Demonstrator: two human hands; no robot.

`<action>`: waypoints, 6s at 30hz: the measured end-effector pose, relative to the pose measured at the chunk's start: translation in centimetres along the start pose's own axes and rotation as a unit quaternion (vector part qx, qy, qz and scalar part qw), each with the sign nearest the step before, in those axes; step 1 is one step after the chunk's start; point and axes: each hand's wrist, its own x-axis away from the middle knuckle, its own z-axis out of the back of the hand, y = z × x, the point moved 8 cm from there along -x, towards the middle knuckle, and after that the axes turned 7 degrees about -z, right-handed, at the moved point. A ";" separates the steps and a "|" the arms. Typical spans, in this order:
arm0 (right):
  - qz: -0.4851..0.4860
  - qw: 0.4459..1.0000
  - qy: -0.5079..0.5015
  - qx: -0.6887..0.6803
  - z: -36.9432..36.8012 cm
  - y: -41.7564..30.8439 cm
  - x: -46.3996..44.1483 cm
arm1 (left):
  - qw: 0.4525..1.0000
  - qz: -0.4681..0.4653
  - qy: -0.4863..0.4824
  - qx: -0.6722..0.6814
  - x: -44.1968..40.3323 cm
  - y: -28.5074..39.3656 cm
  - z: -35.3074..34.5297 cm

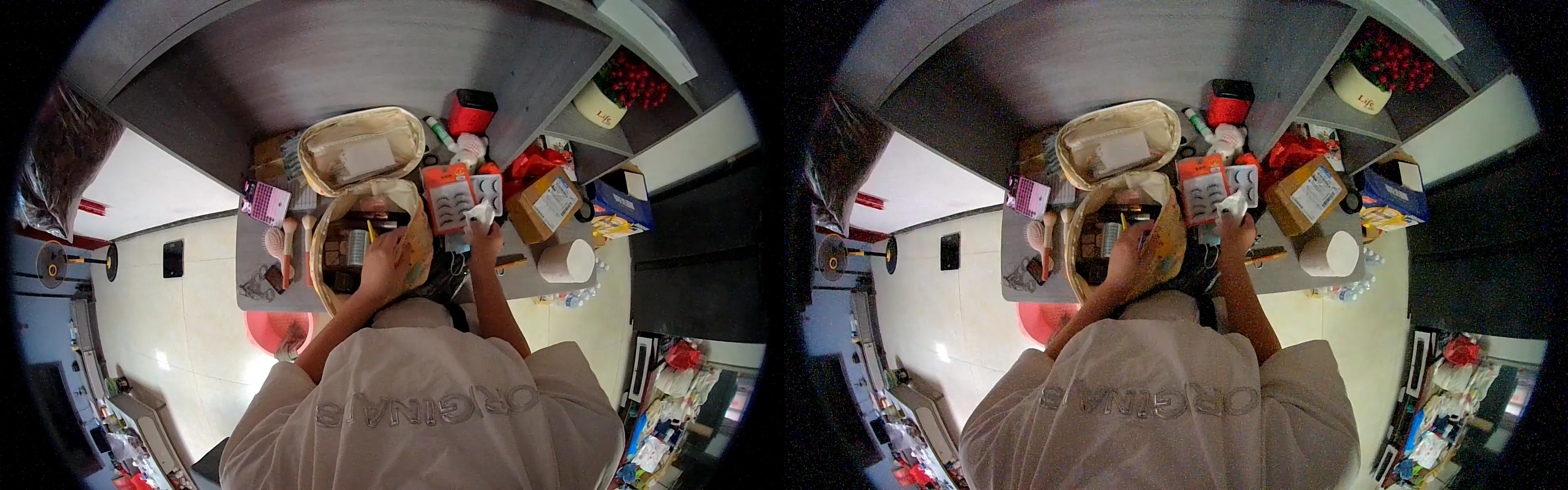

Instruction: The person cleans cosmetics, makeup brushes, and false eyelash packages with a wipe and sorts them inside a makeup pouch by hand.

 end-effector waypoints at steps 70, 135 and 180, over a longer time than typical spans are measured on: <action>0.528 0.728 -0.346 0.265 -12.4 -11.3 18.7 | 0.668 0.249 0.077 0.697 -0.9 -1.9 1.8; 0.491 0.772 -0.377 0.142 -10.3 -12.3 16.8 | 0.617 0.097 0.055 0.779 -1.6 -0.2 2.5; 0.526 0.730 -0.339 0.277 -10.9 -10.4 16.2 | 0.695 0.171 0.137 0.685 -0.1 -4.6 3.8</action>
